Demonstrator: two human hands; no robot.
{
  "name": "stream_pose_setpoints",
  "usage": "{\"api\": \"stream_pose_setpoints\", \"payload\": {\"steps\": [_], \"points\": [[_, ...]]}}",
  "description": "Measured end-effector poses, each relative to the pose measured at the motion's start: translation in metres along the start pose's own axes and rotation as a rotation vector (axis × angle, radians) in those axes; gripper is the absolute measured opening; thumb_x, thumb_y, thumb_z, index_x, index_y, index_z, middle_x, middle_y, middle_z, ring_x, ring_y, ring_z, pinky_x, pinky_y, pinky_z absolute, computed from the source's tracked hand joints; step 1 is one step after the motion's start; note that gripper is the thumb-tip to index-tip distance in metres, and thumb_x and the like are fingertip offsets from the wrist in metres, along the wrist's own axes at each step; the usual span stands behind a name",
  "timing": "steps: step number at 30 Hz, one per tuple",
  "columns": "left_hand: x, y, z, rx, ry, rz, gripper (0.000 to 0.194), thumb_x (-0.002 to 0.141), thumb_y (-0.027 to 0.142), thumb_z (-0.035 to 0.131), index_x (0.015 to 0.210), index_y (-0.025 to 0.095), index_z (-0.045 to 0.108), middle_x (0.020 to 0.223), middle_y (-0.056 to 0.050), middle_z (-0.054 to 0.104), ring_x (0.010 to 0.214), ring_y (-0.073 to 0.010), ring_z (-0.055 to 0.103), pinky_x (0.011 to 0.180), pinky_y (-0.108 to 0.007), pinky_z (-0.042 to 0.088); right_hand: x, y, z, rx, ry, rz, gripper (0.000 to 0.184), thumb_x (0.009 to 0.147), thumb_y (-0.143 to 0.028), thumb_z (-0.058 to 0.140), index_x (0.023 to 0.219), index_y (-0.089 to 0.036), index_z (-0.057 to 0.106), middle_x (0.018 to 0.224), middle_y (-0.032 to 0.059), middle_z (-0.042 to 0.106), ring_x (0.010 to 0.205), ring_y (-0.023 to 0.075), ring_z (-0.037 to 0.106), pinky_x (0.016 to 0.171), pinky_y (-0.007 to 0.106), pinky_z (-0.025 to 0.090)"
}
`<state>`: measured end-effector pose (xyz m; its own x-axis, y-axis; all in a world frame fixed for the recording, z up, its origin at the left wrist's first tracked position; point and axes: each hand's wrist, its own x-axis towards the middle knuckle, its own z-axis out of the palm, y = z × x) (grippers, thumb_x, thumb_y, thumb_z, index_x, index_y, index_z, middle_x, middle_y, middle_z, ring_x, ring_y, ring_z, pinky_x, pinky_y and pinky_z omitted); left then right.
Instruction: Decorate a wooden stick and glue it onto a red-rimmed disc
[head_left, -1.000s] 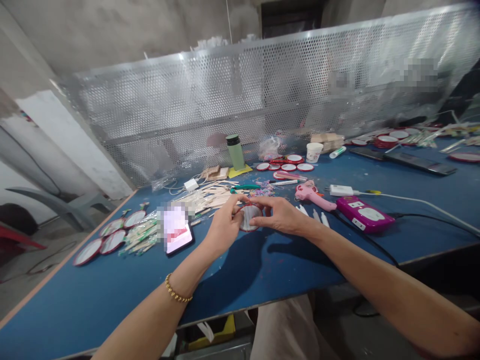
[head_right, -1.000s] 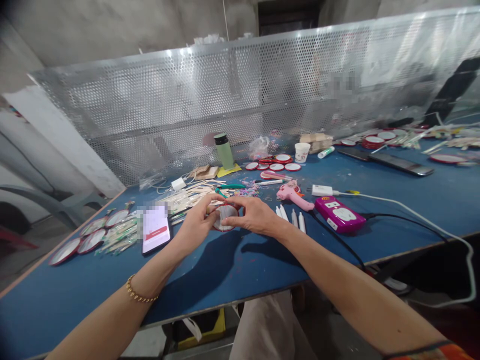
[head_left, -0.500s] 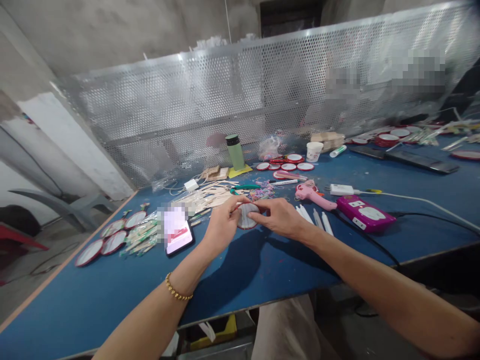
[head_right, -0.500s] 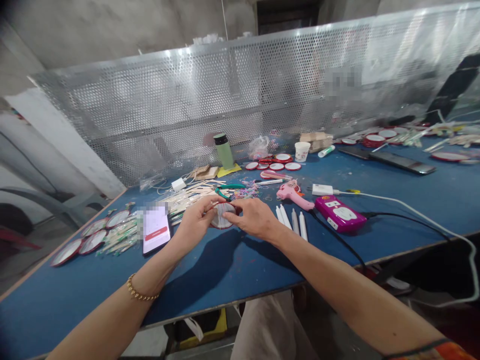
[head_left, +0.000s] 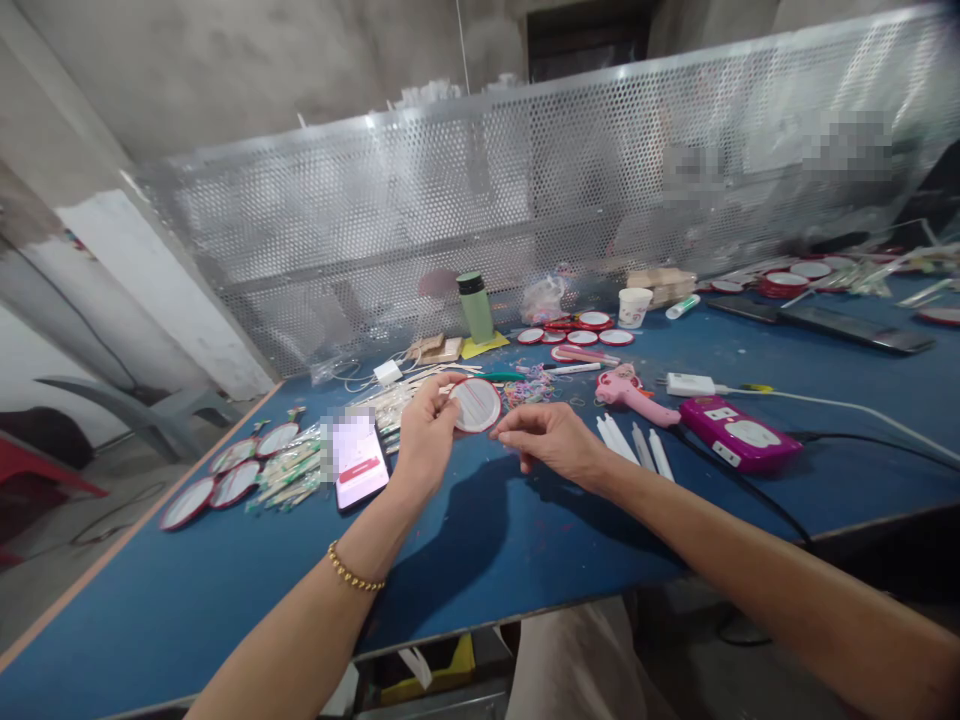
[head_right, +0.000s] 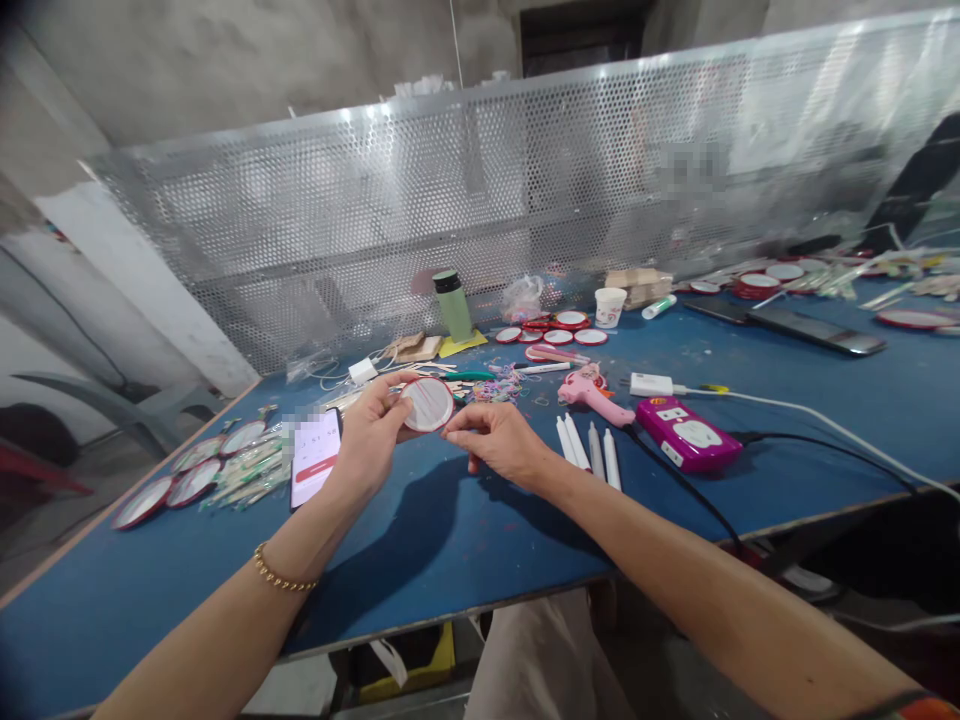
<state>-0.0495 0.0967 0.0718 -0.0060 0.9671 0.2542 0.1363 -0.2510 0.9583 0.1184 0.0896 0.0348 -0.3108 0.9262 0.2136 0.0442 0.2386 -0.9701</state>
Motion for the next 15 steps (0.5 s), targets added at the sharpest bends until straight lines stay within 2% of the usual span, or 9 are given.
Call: {"api": "stream_pose_setpoints", "payload": {"steps": [4, 6, 9, 15], "points": [[0.0002, 0.0031, -0.0008, -0.026, 0.033, -0.034, 0.035, 0.072, 0.021, 0.056, 0.107, 0.020, 0.060, 0.070, 0.002, 0.061, 0.060, -0.0130, 0.060, 0.056, -0.024, 0.054, 0.0010, 0.0030, -0.0006, -0.037, 0.089, -0.132, 0.016, 0.068, -0.034, 0.073, 0.075, -0.019, 0.077, 0.086, 0.0043, 0.072, 0.077, 0.0158, 0.063, 0.069, 0.029, 0.049], [0.0003, 0.0046, -0.0015, -0.046, 0.037, -0.045, 0.037, 0.070, 0.021, 0.057, 0.107, 0.020, 0.060, 0.071, 0.003, 0.062, 0.060, -0.0126, 0.060, 0.057, -0.024, 0.054, 0.0018, 0.0043, -0.0015, -0.065, 0.132, -0.179, 0.015, 0.068, -0.035, 0.075, 0.072, -0.021, 0.078, 0.091, 0.0049, 0.070, 0.084, 0.0174, 0.061, 0.072, 0.029, 0.048], [-0.0004, 0.0062, -0.0015, -0.096, 0.037, -0.064, 0.039, 0.068, 0.022, 0.058, 0.108, 0.020, 0.060, 0.072, 0.003, 0.064, 0.060, -0.0124, 0.061, 0.057, -0.025, 0.055, 0.0036, 0.0067, -0.0030, -0.140, 0.155, -0.194, 0.016, 0.070, -0.038, 0.075, 0.072, -0.023, 0.078, 0.083, 0.0036, 0.065, 0.077, 0.0162, 0.057, 0.066, 0.028, 0.045], [-0.0022, 0.0072, 0.0002, -0.134, 0.023, -0.072, 0.038, 0.069, 0.022, 0.060, 0.106, 0.020, 0.060, 0.072, 0.003, 0.065, 0.061, -0.0122, 0.062, 0.057, -0.024, 0.054, 0.0047, 0.0092, -0.0020, -0.222, 0.143, -0.167, 0.014, 0.072, -0.032, 0.071, 0.071, -0.020, 0.077, 0.074, 0.0018, 0.063, 0.067, 0.0135, 0.052, 0.064, 0.028, 0.043]]}}
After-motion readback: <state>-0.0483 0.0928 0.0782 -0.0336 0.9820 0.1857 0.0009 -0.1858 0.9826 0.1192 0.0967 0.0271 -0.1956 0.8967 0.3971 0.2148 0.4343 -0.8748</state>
